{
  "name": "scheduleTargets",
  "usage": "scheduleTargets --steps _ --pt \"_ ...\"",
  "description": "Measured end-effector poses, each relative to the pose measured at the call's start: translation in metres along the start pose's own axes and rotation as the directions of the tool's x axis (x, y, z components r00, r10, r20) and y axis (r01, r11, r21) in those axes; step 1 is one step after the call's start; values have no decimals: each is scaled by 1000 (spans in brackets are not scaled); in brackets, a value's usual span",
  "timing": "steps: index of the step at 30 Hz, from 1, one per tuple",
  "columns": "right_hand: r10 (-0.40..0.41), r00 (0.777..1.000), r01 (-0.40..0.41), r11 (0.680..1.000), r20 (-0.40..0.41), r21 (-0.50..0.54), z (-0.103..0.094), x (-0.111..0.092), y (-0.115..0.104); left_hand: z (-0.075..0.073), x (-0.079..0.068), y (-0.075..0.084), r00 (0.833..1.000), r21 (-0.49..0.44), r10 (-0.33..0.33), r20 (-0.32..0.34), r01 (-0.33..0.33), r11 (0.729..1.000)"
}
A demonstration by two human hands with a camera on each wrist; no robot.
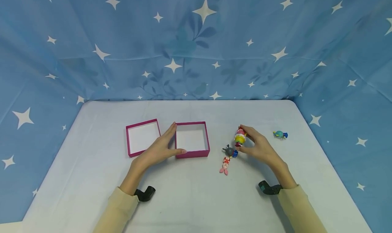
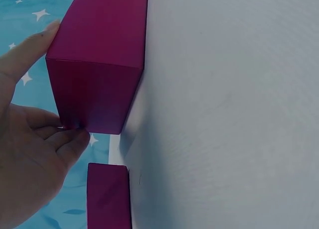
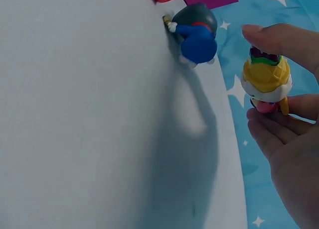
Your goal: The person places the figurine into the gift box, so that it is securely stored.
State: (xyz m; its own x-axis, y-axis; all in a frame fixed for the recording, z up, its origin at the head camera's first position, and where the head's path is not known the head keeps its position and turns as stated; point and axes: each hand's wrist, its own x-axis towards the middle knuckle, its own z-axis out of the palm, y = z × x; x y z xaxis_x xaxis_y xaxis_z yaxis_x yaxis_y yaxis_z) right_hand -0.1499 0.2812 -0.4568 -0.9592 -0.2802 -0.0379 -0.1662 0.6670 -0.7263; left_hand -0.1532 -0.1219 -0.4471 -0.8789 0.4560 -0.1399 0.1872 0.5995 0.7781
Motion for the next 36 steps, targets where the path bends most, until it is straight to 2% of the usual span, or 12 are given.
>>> scheduleTargets --steps 6,13,26,33,36 --pt "-65 998 65 998 9 -16 -5 7 -13 2 1 0 1000 -10 27 -5 -27 1000" --pt "-69 998 70 996 11 -55 -9 12 -21 4 3 2 1000 -34 26 1 -26 999" --pt "-127 992 127 992 1 -14 4 29 -38 0 3 -4 1000 -145 9 14 -7 989" --pt "-135 991 135 991 12 7 10 35 -50 1 3 -3 1000 -163 3 2 -3 987" --pt "-153 988 153 988 13 11 12 36 -54 2 3 -4 1000 -160 22 3 -21 987"
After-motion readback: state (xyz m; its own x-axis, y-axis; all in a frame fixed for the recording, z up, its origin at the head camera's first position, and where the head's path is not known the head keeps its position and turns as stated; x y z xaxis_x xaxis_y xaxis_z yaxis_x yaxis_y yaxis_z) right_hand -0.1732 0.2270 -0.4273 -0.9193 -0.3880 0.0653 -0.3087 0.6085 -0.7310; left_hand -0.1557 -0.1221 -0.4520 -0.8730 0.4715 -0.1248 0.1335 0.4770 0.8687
